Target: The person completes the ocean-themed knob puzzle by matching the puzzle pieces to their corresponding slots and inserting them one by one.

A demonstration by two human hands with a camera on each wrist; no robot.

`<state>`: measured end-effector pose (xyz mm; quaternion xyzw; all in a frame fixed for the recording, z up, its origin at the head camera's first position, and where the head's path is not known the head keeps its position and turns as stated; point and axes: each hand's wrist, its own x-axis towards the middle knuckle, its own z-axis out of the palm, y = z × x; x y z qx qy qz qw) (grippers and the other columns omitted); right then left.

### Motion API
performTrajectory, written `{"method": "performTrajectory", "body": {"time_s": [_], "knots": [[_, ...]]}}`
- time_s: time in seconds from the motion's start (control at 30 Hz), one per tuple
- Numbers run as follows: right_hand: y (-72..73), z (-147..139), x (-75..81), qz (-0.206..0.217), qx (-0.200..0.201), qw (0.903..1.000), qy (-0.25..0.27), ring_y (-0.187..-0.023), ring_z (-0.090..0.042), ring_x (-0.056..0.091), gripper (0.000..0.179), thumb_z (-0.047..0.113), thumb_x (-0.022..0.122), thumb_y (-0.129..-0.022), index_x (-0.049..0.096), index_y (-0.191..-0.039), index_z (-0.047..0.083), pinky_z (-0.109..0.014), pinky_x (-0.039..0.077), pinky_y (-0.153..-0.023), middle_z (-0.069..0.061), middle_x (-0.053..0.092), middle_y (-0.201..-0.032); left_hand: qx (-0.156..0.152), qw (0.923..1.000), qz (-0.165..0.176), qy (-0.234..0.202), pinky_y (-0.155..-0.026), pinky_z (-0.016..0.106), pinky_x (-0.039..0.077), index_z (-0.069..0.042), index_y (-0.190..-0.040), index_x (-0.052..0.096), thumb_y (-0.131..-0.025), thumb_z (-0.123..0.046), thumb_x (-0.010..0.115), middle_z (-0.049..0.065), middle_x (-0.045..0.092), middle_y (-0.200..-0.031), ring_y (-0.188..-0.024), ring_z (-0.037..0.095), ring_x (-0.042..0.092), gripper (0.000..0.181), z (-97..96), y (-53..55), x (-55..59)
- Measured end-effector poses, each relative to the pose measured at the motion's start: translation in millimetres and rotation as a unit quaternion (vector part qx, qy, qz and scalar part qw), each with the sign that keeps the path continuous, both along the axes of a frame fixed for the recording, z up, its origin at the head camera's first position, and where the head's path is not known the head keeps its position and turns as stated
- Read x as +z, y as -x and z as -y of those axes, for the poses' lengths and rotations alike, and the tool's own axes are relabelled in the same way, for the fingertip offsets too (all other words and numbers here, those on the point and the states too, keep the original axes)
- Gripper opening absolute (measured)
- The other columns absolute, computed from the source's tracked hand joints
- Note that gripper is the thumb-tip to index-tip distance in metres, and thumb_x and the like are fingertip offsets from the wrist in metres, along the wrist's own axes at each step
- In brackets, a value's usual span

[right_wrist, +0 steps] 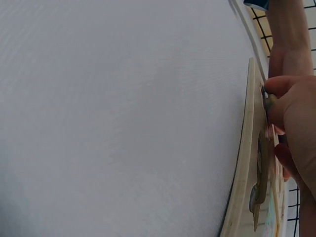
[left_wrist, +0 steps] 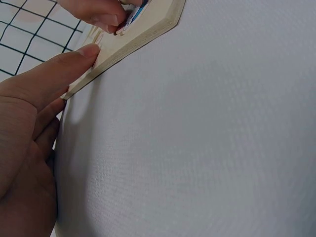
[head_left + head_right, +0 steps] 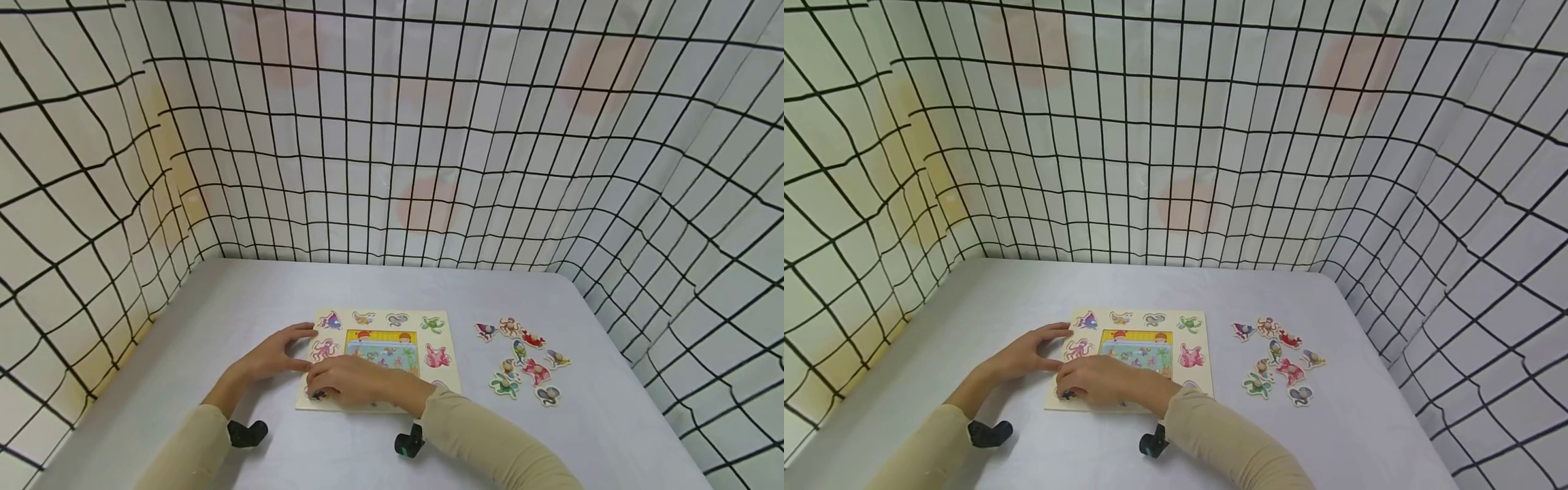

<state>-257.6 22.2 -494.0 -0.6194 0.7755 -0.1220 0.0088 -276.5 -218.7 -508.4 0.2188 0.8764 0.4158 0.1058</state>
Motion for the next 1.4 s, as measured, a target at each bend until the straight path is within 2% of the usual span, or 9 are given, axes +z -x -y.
{"method": "performTrajectory", "body": {"time_s": [0.4, 0.63, 0.97, 1.4], "knots": [[-2.6, -2, 2.7, 0.006, 0.003, 0.9999, 0.015, -0.123, -0.006, 0.057, 0.024, 0.007, 0.064, -0.101, 0.078, -0.118, 0.017, -0.012, 0.031, -0.11, 0.005, 0.07, -0.124, 0.005, 1.0, 0.003, 0.001, -0.115, 0.071, 0.022, -0.004, -0.146, 0.056, -0.085, -0.025, 0.087, 0.021, 0.038, -0.16, -0.148, 0.049, 0.028, 0.072, -0.5, -2.1, -0.6], [0.9, -6, 5.5, 0.003, -0.022, 0.9997, -0.01, -0.131, -0.005, 0.053, 0.026, 0.013, 0.064, -0.102, 0.076, -0.124, 0.02, -0.016, 0.03, -0.113, 0.006, 0.068, -0.131, 0.003, 1.0, 0.005, -0.008, -0.115, 0.072, 0.019, -0.003, -0.146, 0.056, -0.084, -0.024, 0.087, 0.022, 0.038, -0.16, -0.149, 0.049, 0.026, 0.073, 1.2, -3.3, -0.1], [9.6, -15, 13.5, 0.032, -0.024, 0.9992, 0.002, -0.122, -0.001, 0.055, 0.024, 0.017, 0.064, -0.104, 0.076, -0.124, 0.021, -0.015, 0.035, -0.109, 0.01, 0.068, -0.125, 0.007, 0.9999, 0.008, -0.005, -0.116, 0.07, 0.022, -0.005, -0.146, 0.057, -0.083, -0.026, 0.088, 0.02, 0.038, -0.161, -0.149, 0.048, 0.027, 0.073, -2.1, -1.6, 1.7], [11.9, -30, 30.9, 0.045, -0.074, 0.9963, 0.001, -0.129, -0.008, 0.055, 0.028, 0.021, 0.067, -0.101, 0.072, -0.129, 0.017, -0.021, 0.038, -0.111, 0.005, 0.066, -0.134, 0.009, 0.9999, 0.012, -0.001, -0.117, 0.07, 0.017, -0.005, -0.147, 0.055, -0.084, -0.03, 0.088, 0.019, 0.036, -0.163, -0.15, 0.048, 0.024, 0.076, -0.2, -1.0, 0.1]]}}
